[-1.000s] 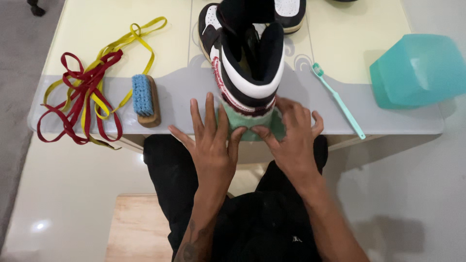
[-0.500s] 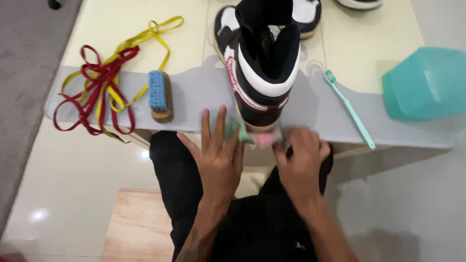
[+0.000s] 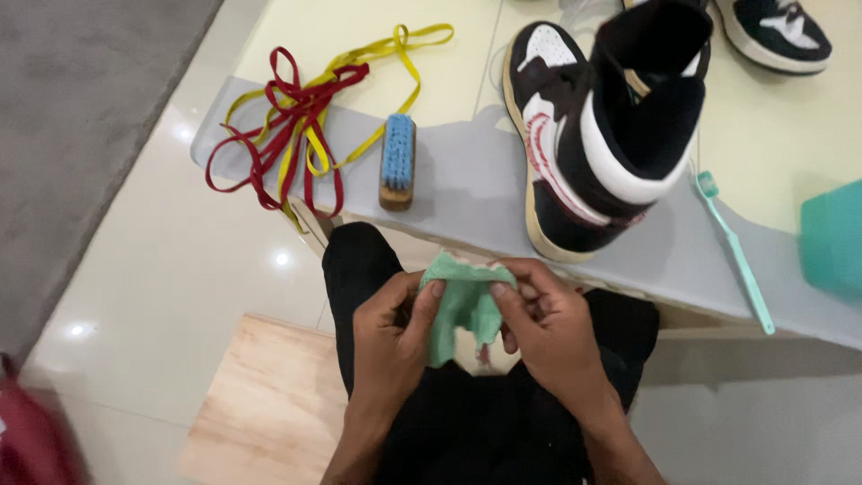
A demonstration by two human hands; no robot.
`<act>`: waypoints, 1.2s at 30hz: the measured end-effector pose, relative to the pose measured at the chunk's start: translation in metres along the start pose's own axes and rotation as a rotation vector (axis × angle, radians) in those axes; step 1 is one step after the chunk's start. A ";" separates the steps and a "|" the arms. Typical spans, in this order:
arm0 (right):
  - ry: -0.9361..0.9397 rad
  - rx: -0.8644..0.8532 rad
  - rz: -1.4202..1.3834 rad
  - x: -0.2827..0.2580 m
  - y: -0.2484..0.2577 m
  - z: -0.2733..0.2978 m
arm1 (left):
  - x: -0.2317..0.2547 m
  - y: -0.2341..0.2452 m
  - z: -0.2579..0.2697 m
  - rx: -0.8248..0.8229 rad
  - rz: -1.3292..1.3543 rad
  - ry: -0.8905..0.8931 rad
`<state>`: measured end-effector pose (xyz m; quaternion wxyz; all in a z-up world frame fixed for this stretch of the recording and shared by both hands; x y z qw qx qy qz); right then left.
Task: The person cleans a high-top sneaker by hand using a green cloth to wipe the tongue and sides, followed by scrubbing the outer surface with a wooden-handled brush.
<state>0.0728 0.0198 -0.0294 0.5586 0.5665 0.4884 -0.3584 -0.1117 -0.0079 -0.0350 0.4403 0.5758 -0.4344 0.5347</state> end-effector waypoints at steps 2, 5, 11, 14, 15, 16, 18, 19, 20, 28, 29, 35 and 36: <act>-0.031 0.074 -0.087 -0.018 -0.002 -0.014 | 0.011 0.001 -0.011 -0.011 0.023 0.005; 0.087 0.211 -0.097 -0.050 0.000 -0.037 | 0.032 0.008 -0.022 0.035 0.018 -0.100; 0.389 0.060 0.285 -0.068 -0.023 -0.092 | 0.049 0.027 -0.049 0.397 -0.442 -0.382; 0.324 -0.053 0.331 -0.048 -0.038 -0.092 | 0.025 0.020 -0.067 0.456 -0.663 -0.299; 0.266 -0.042 0.239 -0.040 -0.038 -0.086 | 0.014 0.015 -0.070 0.466 -0.800 -0.245; 0.264 -0.045 0.243 -0.040 -0.038 -0.088 | 0.017 0.014 -0.076 0.467 -0.797 -0.241; 0.230 -0.059 0.125 -0.035 -0.039 -0.081 | 0.022 0.014 -0.075 0.516 -0.873 -0.222; 0.224 -0.052 0.126 -0.024 -0.039 -0.079 | 0.017 0.014 -0.074 0.506 -0.872 -0.224; 0.233 -0.027 0.087 -0.016 -0.036 -0.077 | 0.013 0.017 -0.071 0.514 -0.797 -0.222; 0.083 -0.028 -0.069 -0.021 -0.021 -0.040 | 0.019 0.013 -0.026 0.209 -0.215 -0.004; 0.060 0.008 -0.146 -0.018 -0.016 -0.031 | 0.007 0.009 -0.023 0.104 -0.044 0.080; -0.029 0.219 -0.306 0.046 0.042 0.039 | 0.059 -0.034 -0.003 -0.299 -0.024 -0.138; 0.002 0.281 -0.374 0.059 0.057 0.051 | 0.069 -0.045 0.001 -0.368 -0.061 -0.238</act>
Point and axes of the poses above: each hand's wrist, its own z-axis away from the middle knuckle, its own y-axis out of the back of the hand, x = y × z, the point moved 8 cm from there along -z, towards the middle knuckle, and after that the axes turned 9 degrees about y, right-handed, at the moved point
